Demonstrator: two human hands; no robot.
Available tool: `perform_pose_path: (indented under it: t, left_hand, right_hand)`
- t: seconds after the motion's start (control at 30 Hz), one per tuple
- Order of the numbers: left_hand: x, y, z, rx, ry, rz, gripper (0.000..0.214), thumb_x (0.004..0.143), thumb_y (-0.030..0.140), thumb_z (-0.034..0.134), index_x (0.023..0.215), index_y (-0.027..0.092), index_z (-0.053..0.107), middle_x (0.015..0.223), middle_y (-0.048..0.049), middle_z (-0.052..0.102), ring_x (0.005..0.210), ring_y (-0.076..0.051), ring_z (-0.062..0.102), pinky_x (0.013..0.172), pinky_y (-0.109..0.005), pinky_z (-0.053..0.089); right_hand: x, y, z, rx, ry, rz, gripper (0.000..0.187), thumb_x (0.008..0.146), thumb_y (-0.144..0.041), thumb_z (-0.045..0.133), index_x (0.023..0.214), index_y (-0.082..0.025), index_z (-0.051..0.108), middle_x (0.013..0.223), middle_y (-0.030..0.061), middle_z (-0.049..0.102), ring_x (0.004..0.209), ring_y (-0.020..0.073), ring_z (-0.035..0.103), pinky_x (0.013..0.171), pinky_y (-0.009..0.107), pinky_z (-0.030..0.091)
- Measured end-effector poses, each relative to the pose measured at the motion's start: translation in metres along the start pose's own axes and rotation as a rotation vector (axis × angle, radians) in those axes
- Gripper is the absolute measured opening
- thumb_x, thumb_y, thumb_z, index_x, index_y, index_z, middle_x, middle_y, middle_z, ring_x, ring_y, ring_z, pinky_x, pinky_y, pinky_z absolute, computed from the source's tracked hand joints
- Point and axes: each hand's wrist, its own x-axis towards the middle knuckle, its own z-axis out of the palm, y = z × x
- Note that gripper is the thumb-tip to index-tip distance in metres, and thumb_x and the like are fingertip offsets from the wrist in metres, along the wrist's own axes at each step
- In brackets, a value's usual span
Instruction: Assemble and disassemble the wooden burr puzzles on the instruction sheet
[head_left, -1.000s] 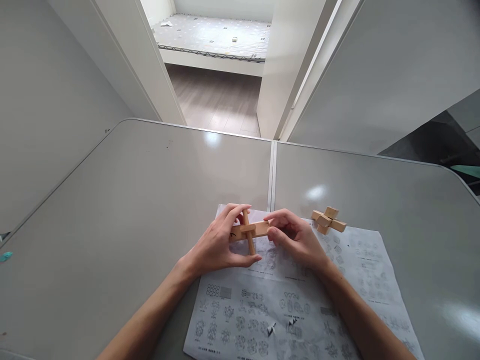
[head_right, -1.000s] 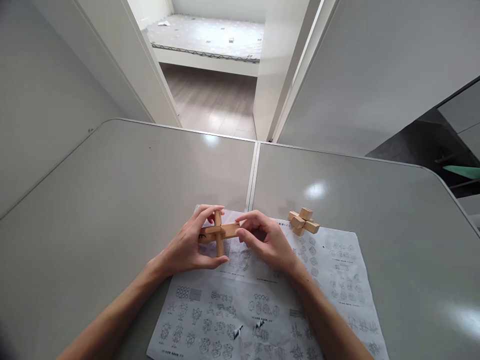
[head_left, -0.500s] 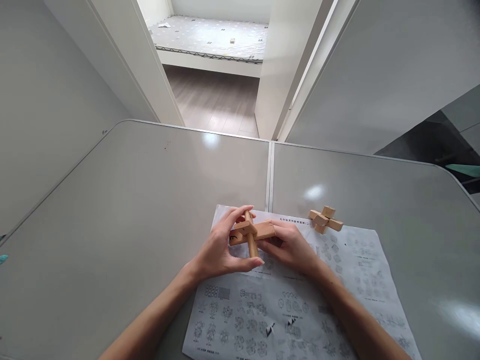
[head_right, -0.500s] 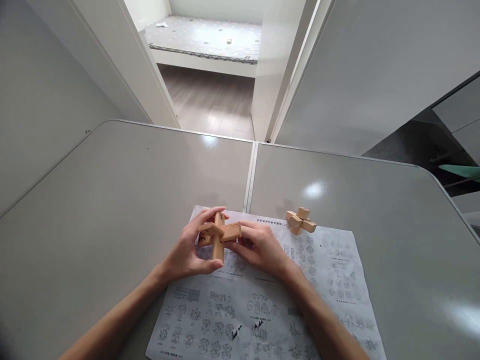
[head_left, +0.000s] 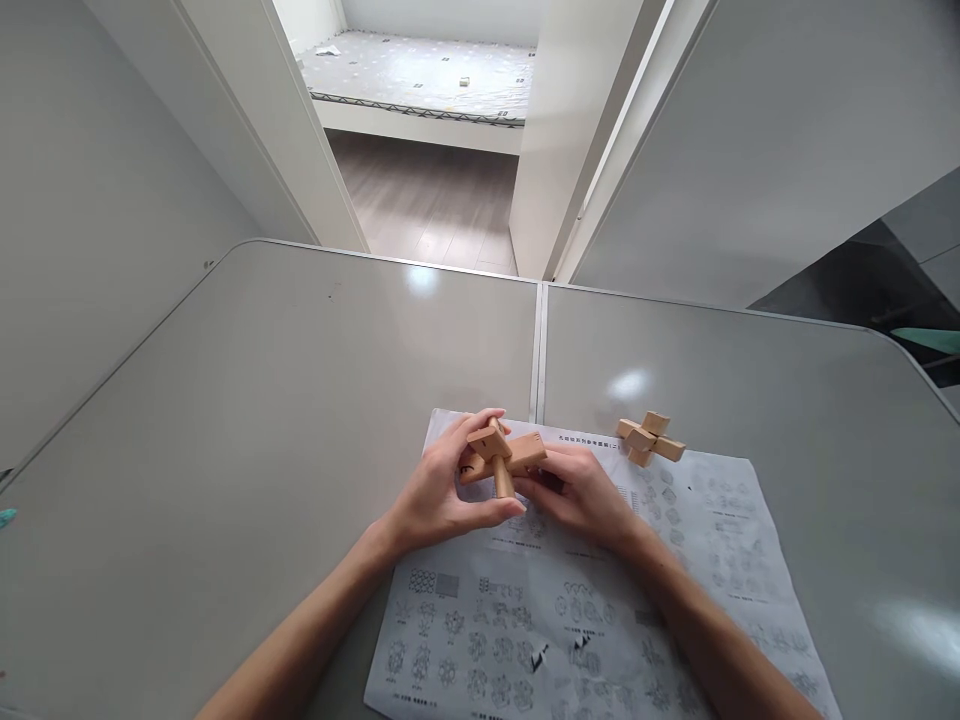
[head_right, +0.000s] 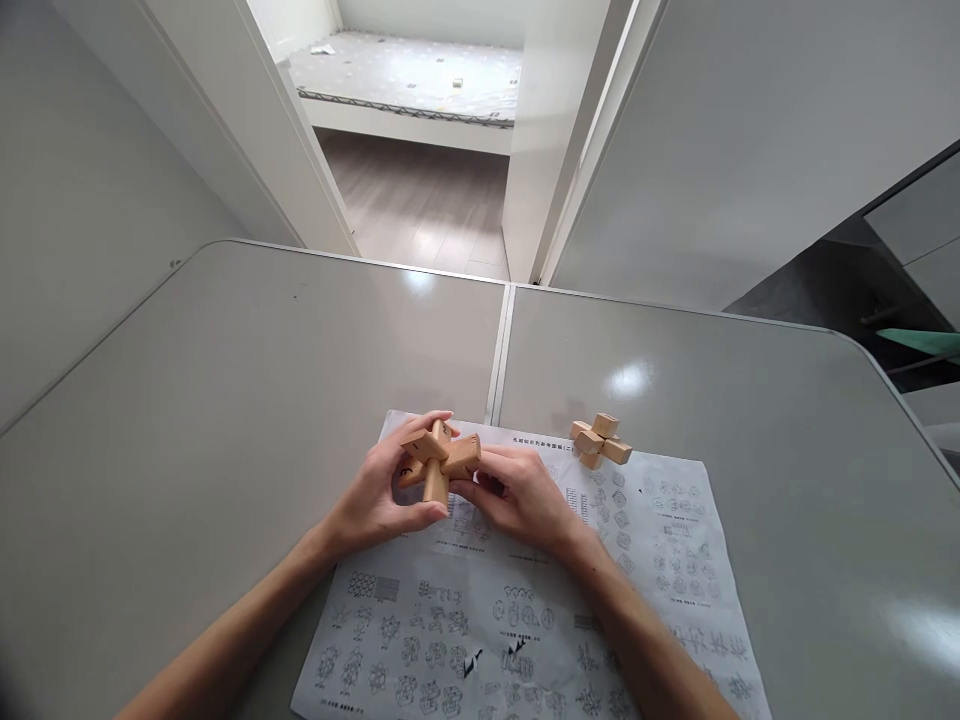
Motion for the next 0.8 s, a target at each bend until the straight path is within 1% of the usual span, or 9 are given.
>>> perform_pose_path:
  t: [0.13, 0.23, 0.33, 0.5, 0.67, 0.8]
  left_hand:
    - [-0.002, -0.001, 0.002, -0.041, -0.016, -0.032, 0.087, 0.083, 0.062, 0.083, 0.154, 0.026, 0.047, 0.142, -0.015, 0.061, 0.127, -0.036, 0.064, 0.11, -0.052, 0.055]
    - [-0.005, 0.0, 0.006, -0.182, -0.052, -0.067, 0.089, 0.088, 0.057, 0.081, 0.16, 0.03, 0.037, 0.151, -0.0146, 0.053, 0.13, -0.034, 0.064, 0.109, -0.051, 0.056]
    - [-0.008, 0.002, 0.01, -0.26, -0.036, -0.076, 0.089, 0.089, 0.053, 0.081, 0.162, 0.034, 0.031, 0.156, -0.014, 0.048, 0.132, -0.033, 0.063, 0.111, -0.051, 0.056]
    - [-0.008, 0.002, 0.012, -0.259, -0.031, -0.075, 0.085, 0.09, 0.051, 0.08, 0.159, 0.033, 0.034, 0.152, -0.0138, 0.05, 0.132, -0.033, 0.063, 0.113, -0.054, 0.055]
    - [-0.005, 0.004, 0.009, -0.222, -0.032, -0.073, 0.079, 0.091, 0.058, 0.076, 0.156, 0.028, 0.041, 0.147, -0.0152, 0.056, 0.128, -0.034, 0.065, 0.111, -0.054, 0.056]
    - [-0.005, 0.005, 0.008, -0.21, -0.024, -0.069, 0.076, 0.091, 0.058, 0.076, 0.154, 0.028, 0.046, 0.146, -0.0152, 0.059, 0.128, -0.034, 0.067, 0.108, -0.052, 0.058]
  right_hand:
    - [0.001, -0.002, 0.0, 0.0, 0.005, 0.019, 0.037, 0.11, -0.044, 0.056, 0.084, -0.021, 0.069, 0.074, 0.0019, 0.062, 0.061, 0.0144, 0.047, 0.059, 0.027, 0.04]
    - [0.001, -0.001, 0.0, 0.002, 0.006, 0.02, 0.037, 0.109, -0.043, 0.057, 0.082, -0.02, 0.068, 0.073, 0.0017, 0.062, 0.061, 0.0145, 0.048, 0.059, 0.027, 0.04]
    - [0.0, 0.001, 0.0, -0.012, 0.007, 0.011, 0.038, 0.109, -0.042, 0.055, 0.081, -0.02, 0.068, 0.072, 0.0012, 0.06, 0.061, 0.0144, 0.047, 0.059, 0.027, 0.04]
    - [0.001, -0.001, 0.0, -0.016, 0.012, -0.01, 0.04, 0.109, -0.044, 0.055, 0.078, -0.02, 0.065, 0.068, -0.0004, 0.055, 0.059, 0.0138, 0.045, 0.057, 0.026, 0.038]
    - [0.002, -0.004, -0.001, -0.017, 0.022, -0.023, 0.048, 0.11, -0.05, 0.053, 0.072, -0.021, 0.061, 0.064, -0.0012, 0.051, 0.057, 0.0136, 0.042, 0.055, 0.027, 0.035]
    - [0.003, -0.005, -0.002, -0.01, 0.036, -0.034, 0.049, 0.109, -0.048, 0.056, 0.068, -0.021, 0.056, 0.063, -0.0022, 0.049, 0.057, 0.0128, 0.04, 0.054, 0.026, 0.034]
